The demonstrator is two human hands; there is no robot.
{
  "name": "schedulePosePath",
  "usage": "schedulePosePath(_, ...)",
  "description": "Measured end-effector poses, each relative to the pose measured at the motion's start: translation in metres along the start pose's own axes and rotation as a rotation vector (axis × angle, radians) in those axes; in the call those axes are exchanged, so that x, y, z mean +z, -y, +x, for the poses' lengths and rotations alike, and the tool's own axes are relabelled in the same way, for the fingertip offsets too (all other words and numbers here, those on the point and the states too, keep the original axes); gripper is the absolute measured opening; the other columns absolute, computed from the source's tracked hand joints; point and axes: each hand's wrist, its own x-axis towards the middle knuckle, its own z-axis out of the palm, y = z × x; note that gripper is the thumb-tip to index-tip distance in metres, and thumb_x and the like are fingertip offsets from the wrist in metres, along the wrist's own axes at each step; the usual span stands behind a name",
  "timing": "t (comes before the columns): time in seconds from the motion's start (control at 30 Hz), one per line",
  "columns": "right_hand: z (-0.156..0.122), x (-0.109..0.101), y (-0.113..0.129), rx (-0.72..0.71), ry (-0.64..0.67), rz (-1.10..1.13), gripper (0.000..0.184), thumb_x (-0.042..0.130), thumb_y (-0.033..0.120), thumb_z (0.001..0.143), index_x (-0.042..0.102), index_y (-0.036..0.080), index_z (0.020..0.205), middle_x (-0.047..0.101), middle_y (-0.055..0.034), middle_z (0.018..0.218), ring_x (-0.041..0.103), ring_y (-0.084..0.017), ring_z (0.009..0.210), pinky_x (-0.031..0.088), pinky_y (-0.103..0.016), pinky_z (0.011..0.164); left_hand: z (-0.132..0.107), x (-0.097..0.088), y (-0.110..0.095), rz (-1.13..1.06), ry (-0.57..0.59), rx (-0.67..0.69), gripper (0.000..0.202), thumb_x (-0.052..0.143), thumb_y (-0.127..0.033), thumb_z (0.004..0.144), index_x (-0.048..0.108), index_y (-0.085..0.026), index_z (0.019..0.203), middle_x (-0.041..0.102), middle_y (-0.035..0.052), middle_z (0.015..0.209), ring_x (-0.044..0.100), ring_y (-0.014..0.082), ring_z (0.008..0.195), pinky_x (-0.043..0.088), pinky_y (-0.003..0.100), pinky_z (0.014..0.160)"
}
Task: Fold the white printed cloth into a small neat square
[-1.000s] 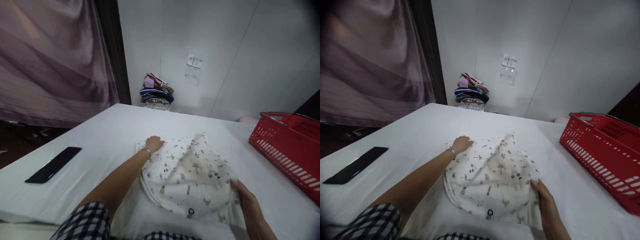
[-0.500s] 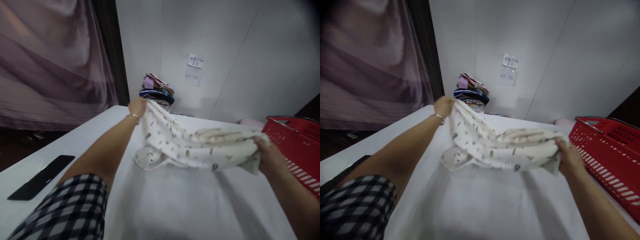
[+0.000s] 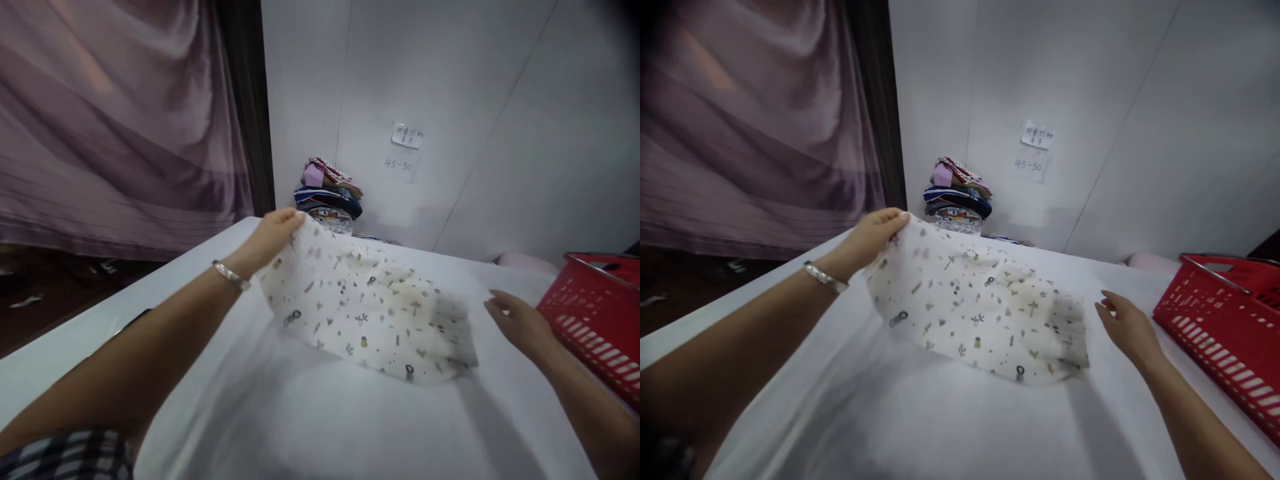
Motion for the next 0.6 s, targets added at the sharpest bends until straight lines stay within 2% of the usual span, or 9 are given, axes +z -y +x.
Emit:
schedulePosePath(0.03, -0.01, 0.002, 0.016, 0.004, 0.042, 0.073, 0.047, 0.059, 0.046, 0.07, 0.061, 0.019, 0.108, 0.066, -0.0108, 0.094, 0.061, -0.027, 0.083, 0.048, -0.043, 0.079, -0.015, 0.011, -0.012, -0.029, 0.047, 0.07, 0.03, 0.036, -0.039, 0.088, 0.053, -0.016, 0.077, 0.051, -0.002, 0.063, 0.047, 0.0112, 0.06, 0.038, 0.022, 0.056)
schedulePosePath(0.07, -0.021, 0.004, 0.034, 0.004, 0.151, 0.223, 0.051, 0.057, 0.049, 0.074, 0.058, 0.018, 0.115, 0.065, -0.0111, 0.099, 0.061, -0.025, 0.086, 0.049, -0.041, 0.079, -0.033, 0.024, -0.026, -0.033, 0.114, 0.177, 0.029, 0.036, -0.037, 0.088, 0.052, -0.017, 0.076, 0.053, -0.0017, 0.066, 0.048, 0.011, 0.062, 0.038, 0.022, 0.057)
schedulePosePath(0.17, -0.06, 0.014, 0.092, 0.011, 0.633, 0.611, 0.064, 0.047, 0.055, 0.083, 0.036, 0.023, 0.138, 0.063, -0.0097, 0.107, 0.062, -0.023, 0.087, 0.052, -0.038, 0.074, -0.091, 0.074, -0.06, 0.067, 0.479, 0.554, 0.019, 0.038, -0.026, 0.089, 0.052, -0.018, 0.08, 0.059, 0.0008, 0.077, 0.052, 0.0116, 0.067, 0.041, 0.023, 0.06)
schedulePosePath(0.23, -0.084, 0.023, 0.116, 0.03, 0.809, 0.642, 0.067, 0.049, 0.056, 0.083, 0.033, 0.025, 0.14, 0.065, -0.0072, 0.098, 0.062, -0.021, 0.081, 0.051, -0.036, 0.072, -0.127, 0.108, -0.071, 0.185, 0.681, 0.792, 0.015, 0.042, -0.019, 0.086, 0.054, -0.016, 0.078, 0.062, 0.0046, 0.083, 0.056, 0.014, 0.07, 0.039, 0.023, 0.055)
schedulePosePath(0.27, -0.095, 0.027, 0.123, 0.051, 0.856, 0.629, 0.069, 0.053, 0.055, 0.081, 0.034, 0.024, 0.14, 0.066, -0.0058, 0.092, 0.061, -0.02, 0.08, 0.051, -0.035, 0.072, -0.142, 0.122, -0.072, 0.215, 0.716, 0.842, 0.014, 0.043, -0.021, 0.086, 0.055, -0.015, 0.082, 0.063, 0.0069, 0.089, 0.058, 0.0162, 0.075, 0.04, 0.024, 0.054)
schedulePosePath(0.33, -0.113, 0.035, 0.126, 0.109, 0.866, 0.599, 0.07, 0.061, 0.052, 0.076, 0.041, 0.022, 0.136, 0.066, -0.0034, 0.082, 0.061, -0.019, 0.077, 0.049, -0.033, 0.072, -0.16, 0.143, -0.068, 0.19, 0.765, 0.817, 0.022, 0.042, -0.033, 0.089, 0.057, -0.017, 0.087, 0.065, 0.0062, 0.093, 0.061, 0.0178, 0.08, 0.043, 0.026, 0.057)
schedulePosePath(0.4, -0.124, 0.041, 0.122, 0.141, 0.788, 0.603, 0.066, 0.064, 0.051, 0.073, 0.049, 0.02, 0.129, 0.067, -0.0028, 0.082, 0.06, -0.02, 0.078, 0.049, -0.032, 0.073, -0.169, 0.15, -0.06, 0.109, 0.791, 0.748, 0.03, 0.04, -0.045, 0.09, 0.059, -0.021, 0.093, 0.066, 0.0037, 0.096, 0.062, 0.0173, 0.085, 0.045, 0.026, 0.064)
schedulePosePath(0.53, -0.125, 0.037, 0.108, 0.055, 0.515, 0.632, 0.053, 0.066, 0.051, 0.069, 0.061, 0.021, 0.112, 0.067, -0.0045, 0.097, 0.059, -0.023, 0.093, 0.048, -0.031, 0.078, -0.171, 0.141, -0.049, 0.047, 0.703, 0.704, 0.039, 0.039, -0.054, 0.087, 0.057, -0.024, 0.105, 0.066, 0.0031, 0.101, 0.062, 0.0174, 0.09, 0.045, 0.026, 0.069)
schedulePosePath(0.6, -0.11, 0.022, 0.096, 0.128, 0.364, 0.692, 0.052, 0.068, 0.049, 0.066, 0.061, 0.021, 0.109, 0.067, -0.0047, 0.092, 0.061, -0.022, 0.082, 0.05, -0.031, 0.069, -0.17, 0.132, -0.044, 0.101, 0.646, 0.693, 0.044, 0.036, -0.056, 0.087, 0.054, -0.023, 0.111, 0.066, 0.004, 0.103, 0.062, 0.0188, 0.09, 0.045, 0.028, 0.069)
